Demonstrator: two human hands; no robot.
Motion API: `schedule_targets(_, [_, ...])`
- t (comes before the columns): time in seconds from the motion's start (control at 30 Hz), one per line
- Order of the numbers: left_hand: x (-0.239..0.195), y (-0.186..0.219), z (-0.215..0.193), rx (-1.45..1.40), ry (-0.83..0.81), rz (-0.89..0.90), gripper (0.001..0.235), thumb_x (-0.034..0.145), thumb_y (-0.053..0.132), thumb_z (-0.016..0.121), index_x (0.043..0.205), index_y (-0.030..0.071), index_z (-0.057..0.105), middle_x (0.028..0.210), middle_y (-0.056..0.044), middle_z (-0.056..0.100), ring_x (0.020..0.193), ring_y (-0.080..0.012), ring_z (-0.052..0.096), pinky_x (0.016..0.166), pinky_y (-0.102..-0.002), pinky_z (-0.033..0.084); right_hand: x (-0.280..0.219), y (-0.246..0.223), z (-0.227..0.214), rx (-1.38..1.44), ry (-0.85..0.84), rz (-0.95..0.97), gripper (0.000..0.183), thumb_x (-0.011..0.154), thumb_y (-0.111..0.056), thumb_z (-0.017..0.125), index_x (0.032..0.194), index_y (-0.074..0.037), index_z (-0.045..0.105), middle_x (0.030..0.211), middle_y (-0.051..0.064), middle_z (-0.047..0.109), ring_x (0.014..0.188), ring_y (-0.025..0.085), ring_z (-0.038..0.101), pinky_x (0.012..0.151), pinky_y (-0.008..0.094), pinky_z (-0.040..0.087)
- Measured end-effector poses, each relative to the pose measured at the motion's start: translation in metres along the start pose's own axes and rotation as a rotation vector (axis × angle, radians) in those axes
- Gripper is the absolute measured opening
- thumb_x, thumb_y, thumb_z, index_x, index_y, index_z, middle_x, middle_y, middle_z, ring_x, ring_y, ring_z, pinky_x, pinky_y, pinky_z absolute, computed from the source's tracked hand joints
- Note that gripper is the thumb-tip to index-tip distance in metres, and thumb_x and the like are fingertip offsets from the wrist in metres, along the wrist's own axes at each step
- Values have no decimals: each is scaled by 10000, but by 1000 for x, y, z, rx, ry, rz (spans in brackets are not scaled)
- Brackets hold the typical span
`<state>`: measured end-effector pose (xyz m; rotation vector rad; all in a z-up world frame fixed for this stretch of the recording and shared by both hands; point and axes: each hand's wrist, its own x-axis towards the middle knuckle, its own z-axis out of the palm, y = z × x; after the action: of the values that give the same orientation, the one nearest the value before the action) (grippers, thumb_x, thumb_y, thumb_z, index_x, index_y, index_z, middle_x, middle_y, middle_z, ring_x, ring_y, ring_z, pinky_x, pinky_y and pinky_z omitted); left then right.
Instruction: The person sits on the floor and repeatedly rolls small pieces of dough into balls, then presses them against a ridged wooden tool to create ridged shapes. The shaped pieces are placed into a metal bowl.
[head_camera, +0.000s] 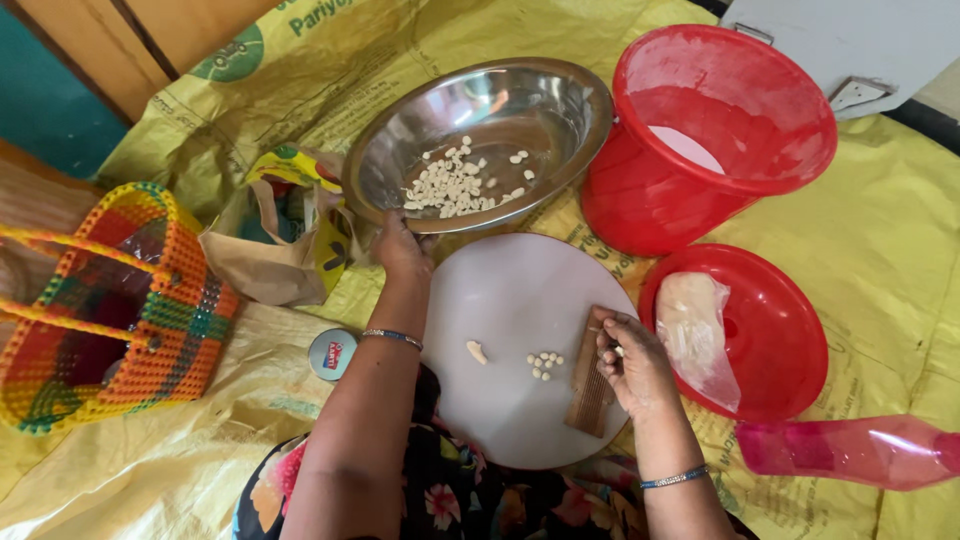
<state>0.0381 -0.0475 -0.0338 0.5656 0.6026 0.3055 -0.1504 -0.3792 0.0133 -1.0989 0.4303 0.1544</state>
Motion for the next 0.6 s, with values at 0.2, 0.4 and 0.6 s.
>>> schedule_targets(0.2, [31, -24, -10, -135, 18, -43, 240, 912, 156, 629, 1073, -22, 613, 961, -128, 709, 761, -256, 744, 558, -409, 641, 4, 9, 4, -72, 7, 3, 189, 948, -156, 653, 1112, -71, 695, 781, 14, 606, 570, 65, 488, 489, 205, 393])
schedule_targets(0.4, [51, -22, -40, -192, 39, -4, 234, 892, 169, 663, 1039, -7, 618, 915, -119, 705, 707, -261, 727, 525, -383, 610, 11, 18, -2, -104, -7, 23, 188, 957, -173, 653, 1105, -63, 690, 783, 14, 589, 567, 67, 484, 485, 207, 391])
schedule_targets(0.6, [41, -25, -36, -46, 57, 103, 265, 856, 152, 700, 1028, -29, 611, 843, -101, 649, 590, -208, 611, 433, -333, 480, 13, 22, -1, -135, -14, 50, 200, 963, -184, 648, 1117, -67, 695, 782, 7, 585, 572, 59, 480, 492, 195, 388])
